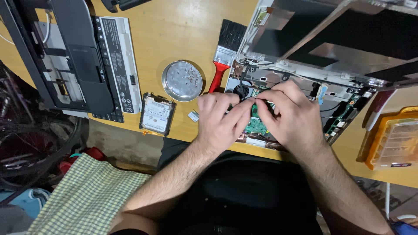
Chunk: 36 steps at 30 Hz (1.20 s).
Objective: The person uses a screwdriver to remove screws from the internal components of a disassembled laptop. They then place a black plastic cover over the motherboard area and secure it with additional screws.
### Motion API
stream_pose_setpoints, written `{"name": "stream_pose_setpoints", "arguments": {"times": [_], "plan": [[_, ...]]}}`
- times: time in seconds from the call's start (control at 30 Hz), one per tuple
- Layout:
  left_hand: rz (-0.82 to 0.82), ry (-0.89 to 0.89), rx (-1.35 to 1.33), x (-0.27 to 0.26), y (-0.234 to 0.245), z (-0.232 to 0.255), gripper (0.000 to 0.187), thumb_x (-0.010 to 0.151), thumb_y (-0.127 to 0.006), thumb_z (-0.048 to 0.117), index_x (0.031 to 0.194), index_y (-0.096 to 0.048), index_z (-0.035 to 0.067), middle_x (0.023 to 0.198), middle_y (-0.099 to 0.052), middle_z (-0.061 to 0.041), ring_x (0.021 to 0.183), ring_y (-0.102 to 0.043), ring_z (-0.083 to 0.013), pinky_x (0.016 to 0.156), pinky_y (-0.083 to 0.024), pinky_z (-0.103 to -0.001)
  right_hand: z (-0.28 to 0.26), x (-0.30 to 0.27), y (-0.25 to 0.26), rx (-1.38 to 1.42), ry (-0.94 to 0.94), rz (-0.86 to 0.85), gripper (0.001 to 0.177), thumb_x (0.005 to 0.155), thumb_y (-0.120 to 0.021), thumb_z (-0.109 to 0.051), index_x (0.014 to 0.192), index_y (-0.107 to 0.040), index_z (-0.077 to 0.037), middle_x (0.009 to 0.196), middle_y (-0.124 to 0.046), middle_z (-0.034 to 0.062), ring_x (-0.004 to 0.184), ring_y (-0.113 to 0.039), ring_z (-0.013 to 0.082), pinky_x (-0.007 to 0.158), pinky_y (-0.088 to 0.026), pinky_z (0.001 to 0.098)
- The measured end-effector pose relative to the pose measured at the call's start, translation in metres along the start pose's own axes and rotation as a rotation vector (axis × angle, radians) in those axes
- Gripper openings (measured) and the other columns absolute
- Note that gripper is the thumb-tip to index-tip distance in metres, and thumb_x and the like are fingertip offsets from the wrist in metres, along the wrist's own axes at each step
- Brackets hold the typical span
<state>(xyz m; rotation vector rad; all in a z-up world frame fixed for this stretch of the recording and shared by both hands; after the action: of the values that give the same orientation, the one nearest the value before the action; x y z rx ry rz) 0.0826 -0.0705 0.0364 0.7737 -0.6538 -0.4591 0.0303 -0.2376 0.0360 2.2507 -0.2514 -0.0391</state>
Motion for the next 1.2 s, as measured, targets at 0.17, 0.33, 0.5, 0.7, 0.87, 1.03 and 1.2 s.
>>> {"name": "stream_pose_setpoints", "arguments": {"times": [0.17, 0.33, 0.5, 0.7, 0.87, 1.03, 1.2], "plan": [[0.014, 0.008, -0.003, 0.0, 0.0, -0.001, 0.02, 0.11, -0.079, 0.014, 0.124, -0.088, 0.023, 0.105, -0.062, -0.002, 0.093, -0.065, -0.0297, 0.088, -0.056, -0.048, -0.001, -0.002, -0.002, -0.049, -0.018, -0.014, 0.01, 0.111, -0.094, -0.006, 0.11, -0.09, -0.016, 0.104, -0.076, -0.0025, 0.072, -0.077, 0.0169, 0.069, -0.066, 0.0325], [0.037, 0.035, -0.009, -0.002, 0.001, -0.004, 0.014, 0.11, -0.082, 0.018, 0.121, -0.089, 0.022, 0.104, -0.065, -0.002, 0.092, -0.067, -0.0297, 0.087, -0.057, -0.047, 0.005, -0.005, -0.006, -0.038, -0.031, -0.015, 0.012, 0.11, -0.094, -0.003, 0.111, -0.09, -0.014, 0.103, -0.075, 0.0004, 0.074, -0.078, 0.0209, 0.072, -0.068, 0.0351], [0.036, 0.045, -0.033, -0.003, 0.001, -0.005, 0.017, 0.113, -0.079, 0.018, 0.126, -0.089, 0.022, 0.105, -0.065, -0.003, 0.093, -0.067, -0.03, 0.088, -0.058, -0.047, 0.009, -0.009, -0.007, -0.066, 0.006, 0.035, 0.013, 0.114, -0.092, -0.006, 0.115, -0.089, -0.019, 0.105, -0.072, -0.0056, 0.075, -0.074, 0.0145, 0.072, -0.068, 0.0339], [0.012, 0.036, -0.055, -0.001, 0.001, -0.005, 0.02, 0.113, -0.078, 0.016, 0.129, -0.089, 0.022, 0.104, -0.064, -0.002, 0.094, -0.067, -0.0291, 0.089, -0.058, -0.048, 0.004, -0.006, -0.006, -0.054, 0.02, 0.007, 0.012, 0.115, -0.092, -0.006, 0.118, -0.088, -0.017, 0.107, -0.072, -0.0036, 0.077, -0.075, 0.0172, 0.074, -0.069, 0.0373], [0.006, 0.037, -0.074, -0.004, -0.001, -0.007, 0.021, 0.114, -0.078, 0.016, 0.13, -0.089, 0.021, 0.105, -0.063, -0.001, 0.095, -0.066, -0.0287, 0.09, -0.057, -0.047, 0.004, -0.008, -0.007, -0.126, 0.002, 0.003, 0.012, 0.116, -0.093, -0.011, 0.119, -0.089, -0.022, 0.108, -0.071, -0.0057, 0.082, -0.078, 0.0181, 0.076, -0.07, 0.0376], [0.015, 0.034, -0.075, -0.004, 0.0, -0.007, 0.02, 0.114, -0.078, 0.016, 0.13, -0.088, 0.021, 0.106, -0.063, -0.002, 0.097, -0.067, -0.0287, 0.091, -0.057, -0.046, 0.0, -0.009, -0.009, -0.149, -0.032, -0.004, 0.014, 0.114, -0.095, -0.01, 0.117, -0.088, -0.022, 0.106, -0.069, -0.0055, 0.088, -0.082, 0.0206, 0.079, -0.07, 0.0367], [0.036, 0.063, -0.053, -0.012, -0.005, -0.012, 0.019, 0.11, -0.083, 0.02, 0.128, -0.089, 0.023, 0.106, -0.066, -0.001, 0.096, -0.068, -0.0285, 0.09, -0.058, -0.047, 0.005, -0.012, -0.014, -0.192, -0.04, 0.002, 0.014, 0.113, -0.098, -0.014, 0.115, -0.088, -0.023, 0.104, -0.068, -0.0068, 0.091, -0.083, 0.0205, 0.078, -0.071, 0.036]]}}
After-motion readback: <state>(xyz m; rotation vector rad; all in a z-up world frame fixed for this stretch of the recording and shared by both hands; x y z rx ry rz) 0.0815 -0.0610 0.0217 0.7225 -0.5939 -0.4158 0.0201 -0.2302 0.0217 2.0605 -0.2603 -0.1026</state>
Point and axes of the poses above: each hand's wrist, its own x-axis towards the middle knuckle, its own y-axis out of the back of the hand, z = x × y, the point moved 9 cm from there along x, towards the middle knuckle
